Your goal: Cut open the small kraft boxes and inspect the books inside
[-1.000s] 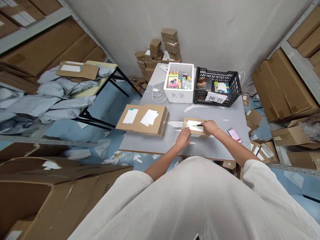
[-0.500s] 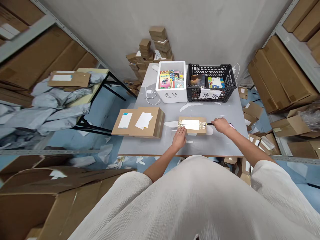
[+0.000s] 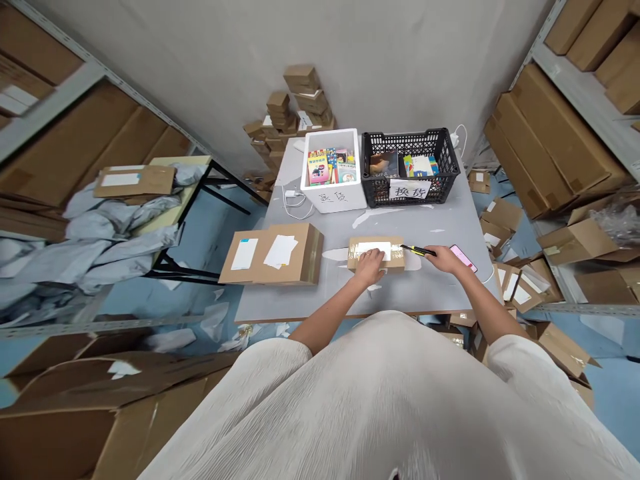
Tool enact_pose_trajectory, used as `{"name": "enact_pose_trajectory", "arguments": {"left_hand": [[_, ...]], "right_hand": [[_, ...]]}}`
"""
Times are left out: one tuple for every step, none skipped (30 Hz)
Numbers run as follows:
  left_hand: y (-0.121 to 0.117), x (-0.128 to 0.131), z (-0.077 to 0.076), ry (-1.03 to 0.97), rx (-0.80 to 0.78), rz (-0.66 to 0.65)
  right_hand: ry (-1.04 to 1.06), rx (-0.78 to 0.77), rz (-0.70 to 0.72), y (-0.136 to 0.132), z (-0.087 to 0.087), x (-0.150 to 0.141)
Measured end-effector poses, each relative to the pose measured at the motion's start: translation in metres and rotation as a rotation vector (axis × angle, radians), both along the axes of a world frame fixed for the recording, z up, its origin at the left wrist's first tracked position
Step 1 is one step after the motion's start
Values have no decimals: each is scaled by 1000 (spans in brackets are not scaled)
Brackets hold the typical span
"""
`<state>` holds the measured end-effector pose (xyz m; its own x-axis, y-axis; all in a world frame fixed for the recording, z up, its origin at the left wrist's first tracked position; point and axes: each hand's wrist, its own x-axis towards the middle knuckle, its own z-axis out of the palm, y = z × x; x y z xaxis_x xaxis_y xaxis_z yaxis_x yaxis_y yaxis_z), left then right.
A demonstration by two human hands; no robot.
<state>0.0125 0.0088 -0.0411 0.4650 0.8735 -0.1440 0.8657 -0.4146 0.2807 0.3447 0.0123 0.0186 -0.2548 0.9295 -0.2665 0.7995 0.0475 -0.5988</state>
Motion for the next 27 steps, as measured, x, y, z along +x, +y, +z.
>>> {"name": "enact_pose_trajectory", "arguments": {"left_hand": [[6, 2, 1, 21, -18, -1], [11, 3, 3, 39, -37, 0], [15, 4, 5, 52, -55, 1], [18, 4, 7, 61, -72, -1], [20, 5, 8, 68, -86, -5], [21, 5, 10, 75, -98, -8], [23, 6, 11, 82, -108, -7], [24, 7, 13, 89, -119, -3], [24, 8, 14, 97, -134, 3], [25, 9, 15, 104, -150, 9], [25, 10, 16, 110, -164, 13], [25, 11, 16, 115, -173, 15], [25, 12, 16, 117, -175, 16], [24, 12, 16, 117, -172, 14], [23, 12, 16, 116, -164, 12], [21, 12, 15, 114, -153, 10], [20, 11, 14, 112, -141, 9], [18, 10, 13, 107, -129, 7], [16, 9, 13, 102, -118, 2], [15, 8, 12, 95, -108, -3], [13, 8, 12, 86, -101, -9], [12, 9, 12, 79, -97, -15], [11, 10, 12, 72, -95, -20], [11, 12, 12, 67, -95, -22], [10, 14, 12, 64, -97, -21], [9, 17, 12, 63, -99, -17], [9, 20, 12, 65, -99, -13]], "right_hand": [[58, -15, -33, -4, -5, -2], [111, -31, -68, -8, -11, -5], [161, -44, -100, -12, -16, -7], [204, -54, -129, -15, -20, -8], [239, -60, -153, -17, -25, -9], [267, -63, -169, -18, -29, -10], [287, -64, -179, -19, -32, -11], [302, -65, -183, -20, -35, -11], [314, -66, -183, -19, -37, -10], [324, -70, -180, -19, -38, -9], [331, -78, -176, -18, -39, -8], [334, -88, -174, -18, -40, -6], [331, -102, -173, -17, -40, -4], [321, -118, -170, -15, -41, -1], [304, -134, -159, -14, -41, 3], [284, -147, -140, -11, -41, 7], [259, -153, -108, -7, -41, 11], [226, -149, -65, -3, -41, 14], [184, -136, -17, 3, -40, 17], [135, -117, 31, 9, -39, 19], [83, -98, 75, 16, -38, 20], [31, -85, 112, 23, -37, 20], [-14, -81, 143, 30, -36, 19], [-47, -83, 166, 37, -35, 17], [-68, -89, 184, 42, -35, 16], [-77, -97, 195, 46, -34, 15], [-72, -115, 200, 49, -35, 15]]}}
